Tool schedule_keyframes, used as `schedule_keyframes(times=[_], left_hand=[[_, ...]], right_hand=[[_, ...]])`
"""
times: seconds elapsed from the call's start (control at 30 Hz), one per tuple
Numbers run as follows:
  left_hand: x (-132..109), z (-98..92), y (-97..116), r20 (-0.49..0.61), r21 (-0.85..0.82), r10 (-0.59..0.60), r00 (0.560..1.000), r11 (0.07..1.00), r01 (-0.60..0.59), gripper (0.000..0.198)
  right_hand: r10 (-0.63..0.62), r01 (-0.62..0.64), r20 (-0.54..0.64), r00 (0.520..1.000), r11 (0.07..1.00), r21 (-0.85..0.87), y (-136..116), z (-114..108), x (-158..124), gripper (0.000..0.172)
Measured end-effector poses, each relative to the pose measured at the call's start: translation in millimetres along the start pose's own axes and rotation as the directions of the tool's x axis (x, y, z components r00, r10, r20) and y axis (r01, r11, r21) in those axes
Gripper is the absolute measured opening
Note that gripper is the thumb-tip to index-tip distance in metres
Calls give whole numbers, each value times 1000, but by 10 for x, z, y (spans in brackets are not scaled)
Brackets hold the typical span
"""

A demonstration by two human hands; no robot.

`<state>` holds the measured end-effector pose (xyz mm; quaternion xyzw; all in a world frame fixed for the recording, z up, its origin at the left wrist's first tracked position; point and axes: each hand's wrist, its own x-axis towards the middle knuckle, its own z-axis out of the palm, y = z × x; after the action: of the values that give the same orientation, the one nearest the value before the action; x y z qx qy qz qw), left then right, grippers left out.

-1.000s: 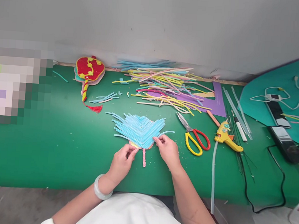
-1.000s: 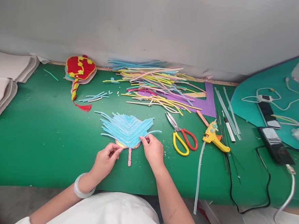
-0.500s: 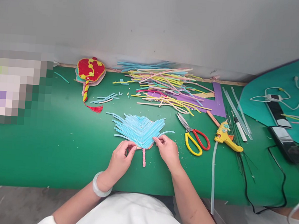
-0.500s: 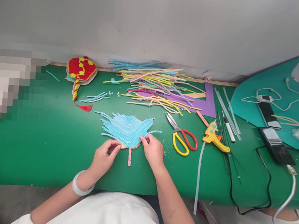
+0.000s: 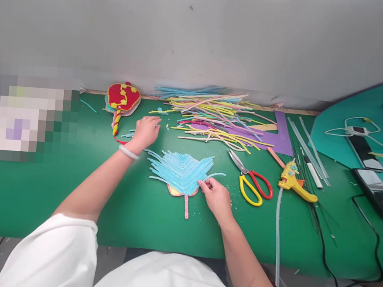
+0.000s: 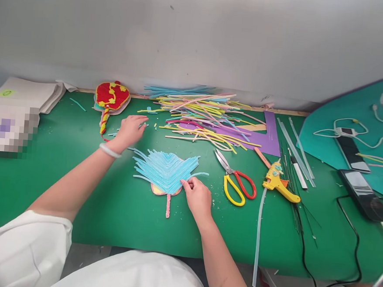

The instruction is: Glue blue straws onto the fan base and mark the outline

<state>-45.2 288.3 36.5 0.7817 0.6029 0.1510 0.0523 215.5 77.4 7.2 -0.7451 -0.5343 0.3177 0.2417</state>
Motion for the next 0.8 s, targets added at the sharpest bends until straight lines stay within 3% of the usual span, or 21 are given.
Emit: schedule_keyframes(times=[0.13, 0.37, 0.63, 0.8], left_hand=[[450, 226, -195, 72, 42, -11, 997, 999, 8, 37], [764, 380, -339, 41, 116, -37, 998, 993, 32, 42], [917, 388, -336, 45, 124, 25, 999, 992, -31, 31], [876, 306, -391, -31, 65, -77, 997, 995, 79, 33]], right_hand=[[-10, 10, -3, 1000, 1000, -2, 2, 4, -3, 51], [-43, 42, -20, 999, 998, -41, 23, 29, -10, 55], [-39, 39, -12, 999, 999, -32, 15, 19, -16, 56], [-40, 39, -11, 999, 999, -27, 17, 13, -9, 55]])
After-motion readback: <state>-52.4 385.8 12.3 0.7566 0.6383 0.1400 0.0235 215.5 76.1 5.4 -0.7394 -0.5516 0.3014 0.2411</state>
